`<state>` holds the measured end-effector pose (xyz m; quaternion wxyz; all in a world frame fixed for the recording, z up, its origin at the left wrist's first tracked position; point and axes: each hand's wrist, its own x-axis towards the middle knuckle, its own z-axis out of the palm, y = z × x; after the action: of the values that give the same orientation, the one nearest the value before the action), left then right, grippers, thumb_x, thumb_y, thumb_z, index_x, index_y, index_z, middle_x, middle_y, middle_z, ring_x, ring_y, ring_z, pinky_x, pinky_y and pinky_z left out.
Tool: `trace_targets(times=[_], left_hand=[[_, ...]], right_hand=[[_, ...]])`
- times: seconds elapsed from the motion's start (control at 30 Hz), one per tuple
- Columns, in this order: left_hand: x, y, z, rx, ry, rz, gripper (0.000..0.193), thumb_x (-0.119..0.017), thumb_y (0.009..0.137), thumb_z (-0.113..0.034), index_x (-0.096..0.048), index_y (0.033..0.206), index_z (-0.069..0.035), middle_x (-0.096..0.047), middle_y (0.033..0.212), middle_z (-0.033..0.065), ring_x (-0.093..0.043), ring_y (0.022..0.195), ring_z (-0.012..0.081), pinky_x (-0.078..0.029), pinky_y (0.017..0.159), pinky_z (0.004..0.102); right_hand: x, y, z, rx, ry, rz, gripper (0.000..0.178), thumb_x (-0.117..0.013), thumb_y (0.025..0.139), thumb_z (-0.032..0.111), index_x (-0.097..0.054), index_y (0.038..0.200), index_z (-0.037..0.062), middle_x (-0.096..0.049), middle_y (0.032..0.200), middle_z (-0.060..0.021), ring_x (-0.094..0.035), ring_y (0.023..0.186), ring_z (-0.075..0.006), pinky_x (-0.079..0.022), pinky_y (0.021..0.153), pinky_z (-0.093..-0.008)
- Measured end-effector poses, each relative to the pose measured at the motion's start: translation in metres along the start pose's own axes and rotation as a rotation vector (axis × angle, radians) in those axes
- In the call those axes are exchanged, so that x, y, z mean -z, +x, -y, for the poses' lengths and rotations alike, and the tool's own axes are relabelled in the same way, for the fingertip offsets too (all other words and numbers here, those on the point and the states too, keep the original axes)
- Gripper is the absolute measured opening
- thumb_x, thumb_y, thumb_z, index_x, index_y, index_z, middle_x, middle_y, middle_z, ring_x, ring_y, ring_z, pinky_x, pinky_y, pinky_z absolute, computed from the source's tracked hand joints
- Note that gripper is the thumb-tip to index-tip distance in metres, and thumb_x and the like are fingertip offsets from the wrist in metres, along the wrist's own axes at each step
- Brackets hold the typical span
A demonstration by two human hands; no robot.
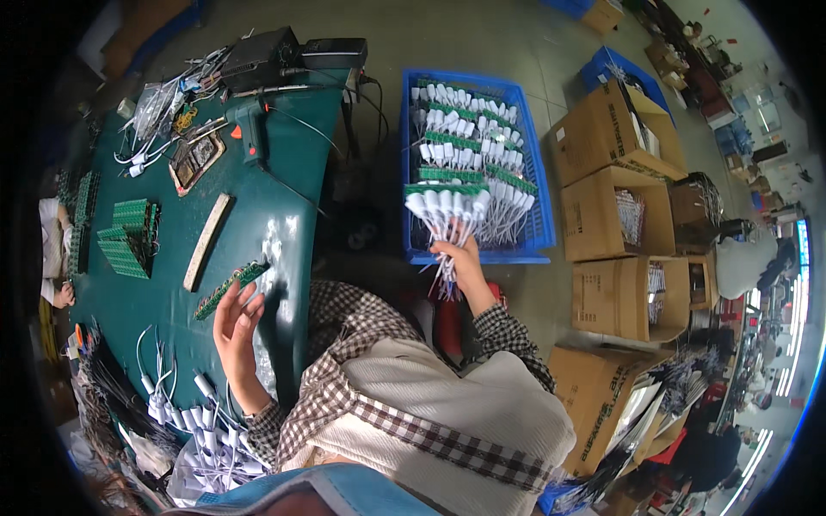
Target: The person solders wired components to a circuit board using a soldering iron, places the assembled board into a crate, and then aligns and solders wired components onto another circuit board.
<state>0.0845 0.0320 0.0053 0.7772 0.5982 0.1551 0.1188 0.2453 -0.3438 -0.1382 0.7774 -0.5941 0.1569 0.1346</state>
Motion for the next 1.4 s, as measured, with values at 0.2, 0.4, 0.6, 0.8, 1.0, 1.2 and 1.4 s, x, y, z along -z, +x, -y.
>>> trace_targets(times=[0.2,0.4,0.6,0.8,1.0,1.2,1.4], left_hand=[[0.013,-0.013,0.018,0.046,0.072,-0.04,0.066,-0.072,0.083,-0.019,-0.042,0.137,0.003,-0.056,0.128,0.0212,-0.059,0.114,0.0283,-0.044,0.1,0.0389],[0.007,-0.023,0.02,0.035,0.06,-0.086,0.07,-0.074,0.081,-0.023,-0.042,0.137,0.002,-0.057,0.128,0.0205,-0.059,0.113,0.028,-0.043,0.101,0.0387],[-0.006,-0.023,0.015,0.056,0.073,-0.13,0.065,-0.073,0.082,-0.017,-0.044,0.136,0.004,-0.06,0.122,0.019,-0.061,0.108,0.0258,-0.045,0.097,0.0362],[-0.029,-0.024,-0.02,-0.269,0.006,-0.158,0.045,-0.067,0.088,-0.027,-0.054,0.117,0.005,-0.062,0.108,0.017,-0.062,0.099,0.0263,-0.049,0.09,0.0378],[-0.073,-0.022,-0.118,-0.651,-0.555,0.3,0.035,-0.048,0.097,-0.045,-0.053,0.097,-0.011,-0.055,0.1,0.01,-0.05,0.088,0.0239,-0.045,0.08,0.0396],[-0.073,-0.081,-0.125,-0.897,-0.782,0.447,0.037,-0.045,0.1,-0.039,-0.059,0.096,-0.005,-0.06,0.092,0.0112,-0.058,0.074,0.0231,-0.046,0.06,0.0341],[-0.051,-0.112,-0.124,-0.979,-0.818,0.452,0.037,-0.045,0.1,-0.039,-0.059,0.097,-0.004,-0.061,0.091,0.0114,-0.059,0.071,0.0227,-0.045,0.057,0.0332]], right_hand=[[0.032,0.097,0.026,0.029,-0.035,-0.156,0.062,-0.066,0.076,0.002,-0.044,0.134,-0.0031,-0.065,0.096,-0.0111,-0.065,0.077,-0.0192,-0.052,0.063,-0.0293],[0.027,0.249,0.1,0.133,-0.126,0.061,0.039,-0.072,0.079,0.017,-0.06,0.112,-0.002,-0.067,0.08,-0.0083,-0.064,0.072,-0.0173,-0.052,0.064,-0.0297],[0.042,0.317,0.092,0.116,-0.824,-0.42,0.053,-0.078,0.074,0.033,-0.063,0.102,-0.0091,-0.064,0.074,-0.0135,-0.064,0.07,-0.0185,-0.049,0.063,-0.0355],[-0.003,0.248,0.064,0.108,-0.606,-0.042,0.053,-0.074,0.08,0.025,-0.058,0.123,-0.0021,-0.069,0.099,-0.0115,-0.067,0.083,-0.0148,-0.05,0.066,-0.0268],[-0.13,0.073,0.155,0.053,-0.86,0.536,0.042,-0.067,0.088,0.018,-0.057,0.126,0.001,-0.067,0.105,-0.0103,-0.065,0.089,-0.014,-0.053,0.076,-0.0275],[-0.283,-0.007,0.151,0.131,-0.844,1.39,0.036,-0.063,0.089,0.006,-0.057,0.123,-0.0008,-0.066,0.099,-0.0073,-0.061,0.085,-0.0101,-0.049,0.074,-0.0234],[-0.433,-0.014,0.096,0.484,-1.002,1.522,0.042,-0.07,0.086,0.025,-0.061,0.12,0.0013,-0.067,0.096,-0.0032,-0.06,0.081,-0.0089,-0.048,0.072,-0.0227]])
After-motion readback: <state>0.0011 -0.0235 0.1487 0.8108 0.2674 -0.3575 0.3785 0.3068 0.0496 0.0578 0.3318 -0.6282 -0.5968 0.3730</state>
